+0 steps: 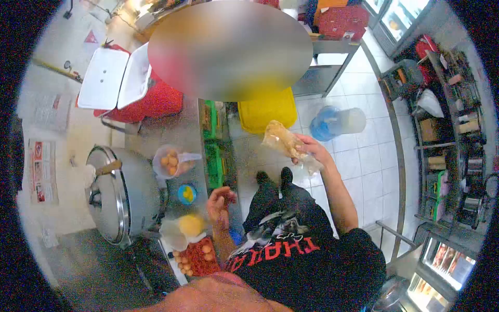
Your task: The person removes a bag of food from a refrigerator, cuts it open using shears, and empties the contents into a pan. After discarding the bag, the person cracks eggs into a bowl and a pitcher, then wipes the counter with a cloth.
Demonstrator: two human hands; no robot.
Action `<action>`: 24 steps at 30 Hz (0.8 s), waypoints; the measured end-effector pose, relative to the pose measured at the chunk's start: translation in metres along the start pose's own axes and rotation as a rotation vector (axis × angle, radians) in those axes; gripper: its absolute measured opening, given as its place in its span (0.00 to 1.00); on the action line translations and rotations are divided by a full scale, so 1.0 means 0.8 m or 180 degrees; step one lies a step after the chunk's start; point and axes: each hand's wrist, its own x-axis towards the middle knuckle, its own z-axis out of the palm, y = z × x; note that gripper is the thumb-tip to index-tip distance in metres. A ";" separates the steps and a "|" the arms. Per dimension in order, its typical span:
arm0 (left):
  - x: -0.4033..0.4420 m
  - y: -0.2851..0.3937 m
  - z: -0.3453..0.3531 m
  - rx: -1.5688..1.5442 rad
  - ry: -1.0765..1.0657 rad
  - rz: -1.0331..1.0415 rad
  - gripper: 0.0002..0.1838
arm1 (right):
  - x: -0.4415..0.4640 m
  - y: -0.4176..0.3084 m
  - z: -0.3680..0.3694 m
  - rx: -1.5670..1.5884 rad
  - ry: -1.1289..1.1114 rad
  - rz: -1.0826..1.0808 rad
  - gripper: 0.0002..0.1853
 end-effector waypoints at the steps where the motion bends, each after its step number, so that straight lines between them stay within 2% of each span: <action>1: 0.022 -0.004 0.005 0.0118 0.0023 -0.0041 0.19 | -0.003 -0.005 -0.014 -0.0052 0.0138 -0.0130 0.28; 4: 0.097 -0.025 0.015 0.0227 -0.0014 -0.0162 0.13 | -0.012 0.005 -0.070 -0.0095 0.0530 -0.0270 0.25; 6: 0.146 -0.047 0.021 0.0128 0.0141 -0.0237 0.13 | -0.022 -0.008 -0.078 0.0086 0.0731 -0.0275 0.23; 9: 0.191 -0.055 0.047 -0.0166 0.0420 -0.0392 0.12 | -0.030 -0.002 -0.107 -0.0161 0.0967 -0.0339 0.21; 12: 0.228 -0.074 0.050 -0.0313 0.0237 -0.0464 0.13 | -0.024 0.001 -0.131 -0.0559 0.1401 0.0019 0.22; 15: 0.228 -0.086 0.047 -0.0026 0.0494 -0.0535 0.13 | 0.009 0.015 -0.157 -0.0744 0.1520 0.0538 0.20; 18: 0.225 -0.097 0.029 -0.0061 0.0727 -0.0614 0.14 | 0.058 0.044 -0.196 -0.1709 0.1229 0.0895 0.17; 21: 0.205 -0.122 -0.003 -0.0177 0.1204 -0.0753 0.13 | 0.141 0.063 -0.224 -0.3061 0.0899 0.0725 0.17; 23: 0.189 -0.120 -0.020 -0.0226 0.1450 -0.0828 0.13 | 0.223 0.069 -0.274 -0.4368 0.0325 0.0275 0.29; 24: 0.184 -0.119 -0.027 -0.0249 0.1574 -0.0853 0.13 | 0.265 0.065 -0.276 -0.4834 0.0430 0.0097 0.29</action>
